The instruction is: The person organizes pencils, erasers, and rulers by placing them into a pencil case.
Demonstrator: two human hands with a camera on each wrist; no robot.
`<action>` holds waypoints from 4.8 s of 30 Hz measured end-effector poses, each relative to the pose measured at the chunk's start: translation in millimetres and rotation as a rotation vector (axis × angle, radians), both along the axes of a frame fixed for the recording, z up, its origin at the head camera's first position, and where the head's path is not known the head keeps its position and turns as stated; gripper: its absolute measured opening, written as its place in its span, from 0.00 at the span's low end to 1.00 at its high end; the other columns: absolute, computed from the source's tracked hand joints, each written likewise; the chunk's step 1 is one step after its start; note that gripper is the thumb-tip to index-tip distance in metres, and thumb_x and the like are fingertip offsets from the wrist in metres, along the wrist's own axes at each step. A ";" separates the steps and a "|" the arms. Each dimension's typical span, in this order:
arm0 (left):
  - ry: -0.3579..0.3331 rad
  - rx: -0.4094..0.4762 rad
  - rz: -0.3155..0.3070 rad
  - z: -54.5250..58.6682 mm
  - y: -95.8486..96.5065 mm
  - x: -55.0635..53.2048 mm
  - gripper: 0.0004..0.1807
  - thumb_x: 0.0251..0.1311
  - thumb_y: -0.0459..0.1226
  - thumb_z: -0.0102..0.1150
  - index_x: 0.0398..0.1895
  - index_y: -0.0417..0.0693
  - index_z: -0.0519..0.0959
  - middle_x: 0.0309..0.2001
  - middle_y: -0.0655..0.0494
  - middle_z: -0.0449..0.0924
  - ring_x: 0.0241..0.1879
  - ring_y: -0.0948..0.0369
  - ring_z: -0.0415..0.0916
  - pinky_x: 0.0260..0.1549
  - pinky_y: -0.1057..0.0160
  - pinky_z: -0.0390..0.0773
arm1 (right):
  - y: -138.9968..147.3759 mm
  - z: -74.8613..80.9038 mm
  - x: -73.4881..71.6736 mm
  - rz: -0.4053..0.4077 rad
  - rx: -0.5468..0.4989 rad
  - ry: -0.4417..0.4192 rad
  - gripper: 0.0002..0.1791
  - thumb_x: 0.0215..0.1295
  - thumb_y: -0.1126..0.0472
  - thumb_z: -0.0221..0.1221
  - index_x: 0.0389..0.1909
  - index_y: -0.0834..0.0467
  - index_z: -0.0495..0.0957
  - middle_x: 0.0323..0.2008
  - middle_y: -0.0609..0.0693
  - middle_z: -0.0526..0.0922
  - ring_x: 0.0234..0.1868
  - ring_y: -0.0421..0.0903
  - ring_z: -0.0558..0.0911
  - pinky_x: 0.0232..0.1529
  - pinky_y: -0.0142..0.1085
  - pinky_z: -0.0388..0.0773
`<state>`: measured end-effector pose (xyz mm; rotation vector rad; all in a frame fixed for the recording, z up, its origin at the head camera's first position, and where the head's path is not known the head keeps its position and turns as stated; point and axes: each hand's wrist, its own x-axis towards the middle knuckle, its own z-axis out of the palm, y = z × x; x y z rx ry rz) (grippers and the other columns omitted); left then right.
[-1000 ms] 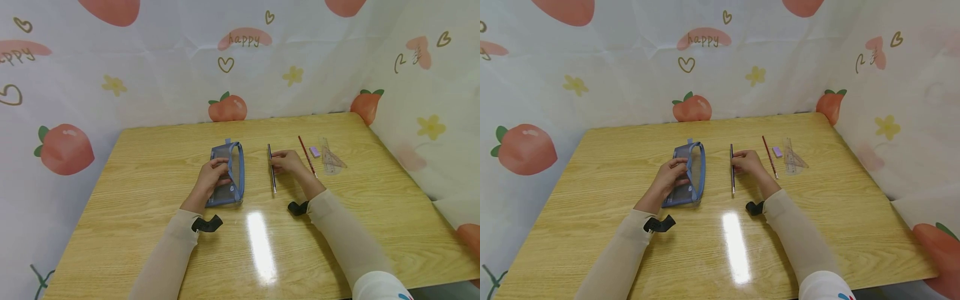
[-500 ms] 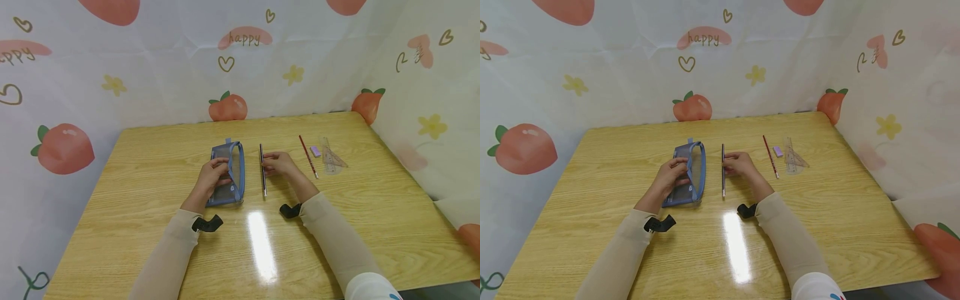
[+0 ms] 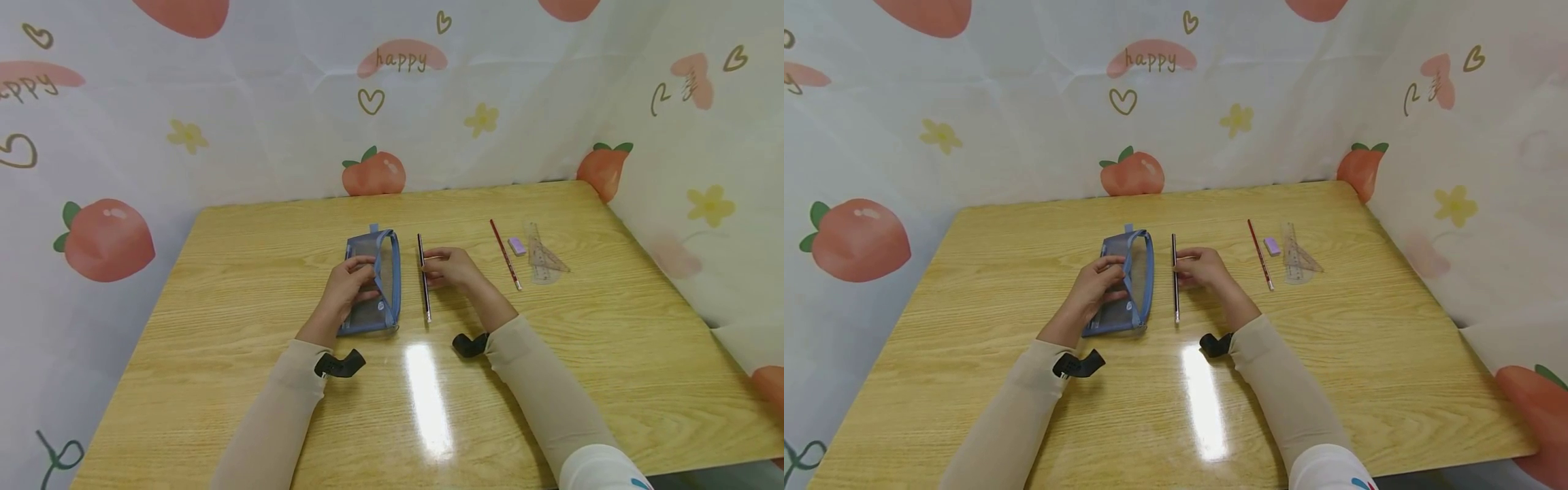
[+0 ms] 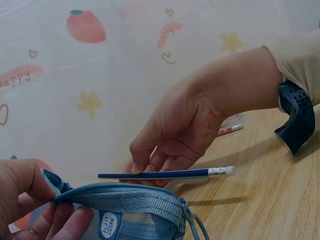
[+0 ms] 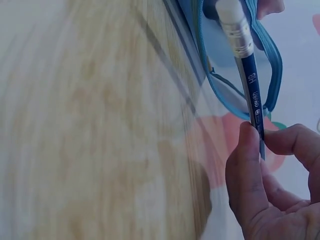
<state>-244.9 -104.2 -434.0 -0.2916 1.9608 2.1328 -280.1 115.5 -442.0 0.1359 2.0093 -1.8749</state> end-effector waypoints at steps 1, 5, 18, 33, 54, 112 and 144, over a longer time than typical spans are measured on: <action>0.001 0.000 -0.002 -0.1 0.1 -0.1 0.18 0.49 0.30 0.50 0.47 0.45 0.75 0.34 0.50 0.72 0.31 0.59 0.74 0.29 0.59 0.81 | -0.2 0.2 0.1 0.007 0.002 0.003 0.22 0.57 0.71 0.56 0.54 0.66 0.70 0.41 0.62 0.76 0.26 0.45 0.79 0.37 0.43 0.80; 0.001 -0.001 -0.002 -0.5 0.4 -0.4 0.19 0.49 0.30 0.50 0.47 0.44 0.75 0.34 0.50 0.72 0.30 0.59 0.74 0.30 0.59 0.81 | -2.4 2.1 1.9 0.038 -0.007 0.010 0.22 0.57 0.71 0.55 0.55 0.67 0.69 0.41 0.63 0.76 0.27 0.46 0.80 0.39 0.46 0.79; 0.000 -0.003 -0.001 0.7 0.8 0.1 0.19 0.50 0.30 0.50 0.48 0.44 0.75 0.34 0.50 0.71 0.30 0.59 0.73 0.29 0.59 0.82 | -11.2 10.9 7.6 0.085 -0.077 0.009 0.22 0.58 0.71 0.55 0.56 0.66 0.68 0.49 0.64 0.73 0.34 0.49 0.79 0.46 0.48 0.76; -0.017 0.001 -0.025 5.6 1.8 0.3 0.20 0.52 0.29 0.49 0.51 0.41 0.73 0.37 0.49 0.73 0.32 0.58 0.75 0.33 0.56 0.81 | -26.1 10.0 5.2 0.113 -0.136 -0.004 0.23 0.57 0.73 0.54 0.56 0.67 0.68 0.47 0.67 0.73 0.32 0.47 0.79 0.44 0.48 0.77; 0.000 -0.009 -0.001 -0.6 4.7 -0.7 0.18 0.50 0.30 0.50 0.47 0.43 0.75 0.37 0.50 0.75 0.31 0.59 0.76 0.28 0.60 0.82 | -42.3 4.3 1.7 0.091 -0.138 0.004 0.23 0.55 0.74 0.54 0.55 0.67 0.68 0.40 0.62 0.76 0.29 0.48 0.80 0.36 0.43 0.80; 0.010 0.003 -0.011 1.0 5.3 1.2 0.19 0.50 0.29 0.50 0.48 0.44 0.75 0.31 0.51 0.69 0.29 0.58 0.70 0.28 0.58 0.82 | 8.1 9.9 -1.5 0.001 0.396 0.349 0.17 0.57 0.63 0.59 0.48 0.65 0.74 0.36 0.57 0.77 0.33 0.54 0.79 0.32 0.41 0.79; 0.009 0.003 -0.012 4.7 2.0 2.7 0.19 0.50 0.29 0.51 0.47 0.46 0.75 0.33 0.49 0.69 0.30 0.57 0.71 0.29 0.58 0.81 | 102.1 15.6 -19.8 0.018 1.152 0.338 0.09 0.59 0.71 0.46 0.27 0.71 0.75 0.24 0.64 0.77 0.22 0.55 0.76 0.15 0.40 0.73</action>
